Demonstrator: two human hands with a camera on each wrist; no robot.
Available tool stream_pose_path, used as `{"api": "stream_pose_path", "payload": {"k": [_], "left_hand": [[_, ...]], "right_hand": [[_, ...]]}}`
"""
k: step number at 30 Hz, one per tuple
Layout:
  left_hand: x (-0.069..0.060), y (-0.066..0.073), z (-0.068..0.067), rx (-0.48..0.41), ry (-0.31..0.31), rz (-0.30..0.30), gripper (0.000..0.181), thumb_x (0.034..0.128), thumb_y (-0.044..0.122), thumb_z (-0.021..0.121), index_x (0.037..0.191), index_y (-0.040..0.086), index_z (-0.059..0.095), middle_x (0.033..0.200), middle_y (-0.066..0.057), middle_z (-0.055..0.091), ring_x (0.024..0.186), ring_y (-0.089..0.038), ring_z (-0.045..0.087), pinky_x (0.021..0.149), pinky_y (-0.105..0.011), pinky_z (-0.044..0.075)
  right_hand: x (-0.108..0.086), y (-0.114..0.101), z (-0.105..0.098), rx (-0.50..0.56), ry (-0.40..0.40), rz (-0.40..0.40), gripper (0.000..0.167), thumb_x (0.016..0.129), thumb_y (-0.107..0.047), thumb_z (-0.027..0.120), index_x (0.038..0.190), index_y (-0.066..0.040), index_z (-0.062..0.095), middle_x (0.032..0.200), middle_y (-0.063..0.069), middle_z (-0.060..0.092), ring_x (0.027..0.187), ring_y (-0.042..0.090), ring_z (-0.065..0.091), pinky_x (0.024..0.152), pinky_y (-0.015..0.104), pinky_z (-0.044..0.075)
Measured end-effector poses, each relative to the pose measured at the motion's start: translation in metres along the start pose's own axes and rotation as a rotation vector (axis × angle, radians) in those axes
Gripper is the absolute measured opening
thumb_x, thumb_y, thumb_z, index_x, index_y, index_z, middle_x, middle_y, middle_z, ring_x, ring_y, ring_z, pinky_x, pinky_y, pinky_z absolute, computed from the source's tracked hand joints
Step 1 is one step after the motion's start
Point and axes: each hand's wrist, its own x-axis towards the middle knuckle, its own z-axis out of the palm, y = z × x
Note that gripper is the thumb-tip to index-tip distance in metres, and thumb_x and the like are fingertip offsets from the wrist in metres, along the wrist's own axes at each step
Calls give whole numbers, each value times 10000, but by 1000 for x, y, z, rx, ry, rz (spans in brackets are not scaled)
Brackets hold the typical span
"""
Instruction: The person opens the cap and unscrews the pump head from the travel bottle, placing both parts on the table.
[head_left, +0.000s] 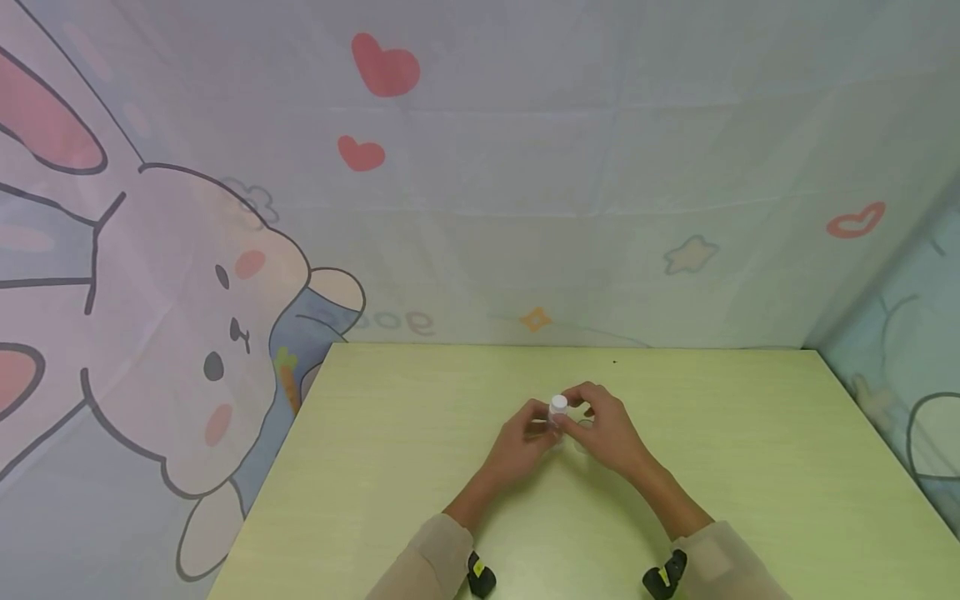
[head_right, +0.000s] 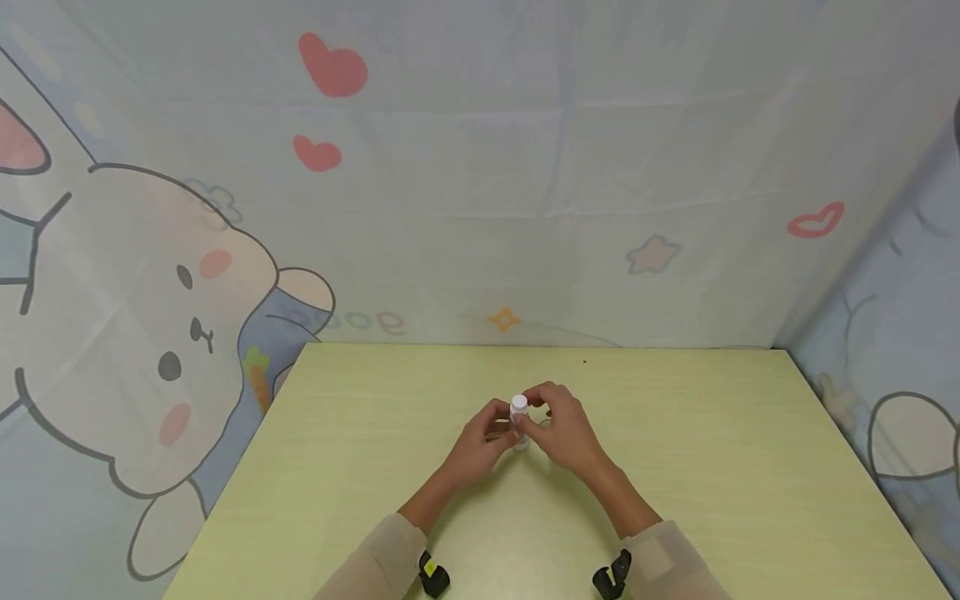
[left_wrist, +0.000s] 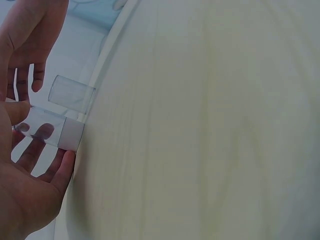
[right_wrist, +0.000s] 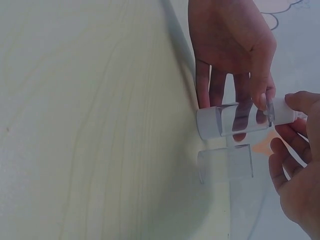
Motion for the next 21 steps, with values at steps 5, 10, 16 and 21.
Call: {"api": "stream_pose_path", "payload": {"k": [5,10,16,21], "left_hand": [[1,-1,0,7,3,-7,203,1058,246,687,1246,201,629,1344,-16,674,1259,-281,668,1026,-391,571],[1,-3,0,5,3,-10,211,1056,244,689,1255,207,627,1344,-16,676,1253,-274,671,1019,-394,575],[1,-3,1,5,10,-8,223,1056,206,685,1269,194,622,1354,-12,668,1269,-276,656,1041,-423,565],[1,-3,1,4,12,-3,220,1061,209,680,1272,190,622,1352,-5,666,1276,-267,651,1055,-423,556]], "right_hand": [[0,0,-1,-4,3,-10,261,974,-194,804,1196,-102,703,1118,15,682,1090,355,626,891,529,554],[0,1,-1,-6,3,-18,256,973,-180,803,1196,-100,705,1114,11,683,1080,335,626,881,513,558],[0,3,0,-13,-6,-24,253,976,-158,797,1203,-102,704,1123,2,690,1079,281,630,875,487,561],[0,3,0,-17,-8,-32,261,978,-150,791,1214,-89,700,1133,9,694,1081,262,629,868,489,566]]}}
